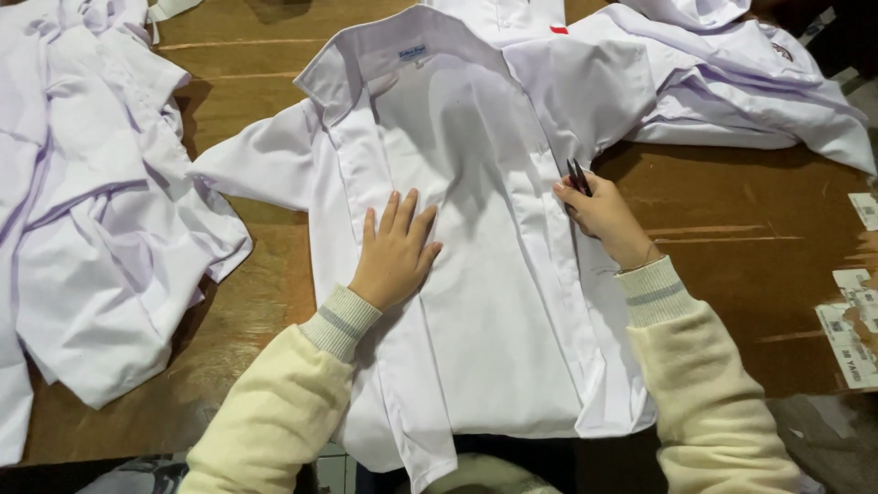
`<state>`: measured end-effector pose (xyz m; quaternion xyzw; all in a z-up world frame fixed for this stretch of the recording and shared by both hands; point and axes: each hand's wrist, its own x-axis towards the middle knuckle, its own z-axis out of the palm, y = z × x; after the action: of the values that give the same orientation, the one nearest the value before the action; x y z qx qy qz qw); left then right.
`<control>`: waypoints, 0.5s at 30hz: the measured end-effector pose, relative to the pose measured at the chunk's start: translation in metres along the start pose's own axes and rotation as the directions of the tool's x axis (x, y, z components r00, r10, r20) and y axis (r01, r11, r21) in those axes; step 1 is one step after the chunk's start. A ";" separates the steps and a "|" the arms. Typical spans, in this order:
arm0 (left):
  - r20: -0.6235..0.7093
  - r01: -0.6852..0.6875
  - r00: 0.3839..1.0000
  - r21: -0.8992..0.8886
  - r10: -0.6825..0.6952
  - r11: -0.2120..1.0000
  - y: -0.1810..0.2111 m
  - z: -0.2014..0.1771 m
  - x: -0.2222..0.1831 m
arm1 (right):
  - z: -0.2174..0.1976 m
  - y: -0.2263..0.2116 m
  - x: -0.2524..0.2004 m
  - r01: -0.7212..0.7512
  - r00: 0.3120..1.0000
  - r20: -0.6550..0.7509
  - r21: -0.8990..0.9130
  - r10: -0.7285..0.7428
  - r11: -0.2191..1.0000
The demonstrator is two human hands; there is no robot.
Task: Trimming loose threads from a white shirt using thread snips on a wooden work table in a factory setting.
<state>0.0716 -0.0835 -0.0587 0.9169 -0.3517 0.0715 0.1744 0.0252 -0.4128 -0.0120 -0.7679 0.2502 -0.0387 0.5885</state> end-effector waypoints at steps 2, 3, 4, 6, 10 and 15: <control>0.006 0.002 1.000 -0.004 -0.002 1.000 0.000 0.001 0.001 | -0.001 -0.013 -0.011 0.008 1.000 0.021 0.016 -0.009 1.000; 0.007 0.009 1.000 -0.006 -0.009 1.000 0.000 0.001 0.000 | -0.001 -0.019 -0.017 0.021 0.999 0.047 0.029 -0.022 0.999; 0.010 0.006 1.000 -0.006 -0.006 1.000 0.000 0.000 0.001 | -0.003 -0.019 -0.016 0.018 0.999 0.045 0.032 -0.020 0.999; 0.036 0.017 0.999 -0.012 -0.017 1.000 0.001 -0.001 0.001 | -0.007 -0.018 -0.015 0.021 0.994 0.109 0.063 -0.028 0.998; 0.071 0.032 0.997 -0.023 -0.031 0.999 0.000 -0.005 0.003 | -0.010 -0.011 -0.009 -0.024 0.994 0.109 0.087 0.015 0.996; 0.216 0.070 0.975 -0.090 -0.049 0.993 -0.016 -0.005 0.010 | -0.014 -0.011 -0.008 0.030 0.994 0.106 0.002 -0.030 1.000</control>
<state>0.0894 -0.0764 -0.0560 0.9199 -0.3437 -0.0495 0.1820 0.0169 -0.4193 0.0047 -0.7724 0.2072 -0.0065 0.6003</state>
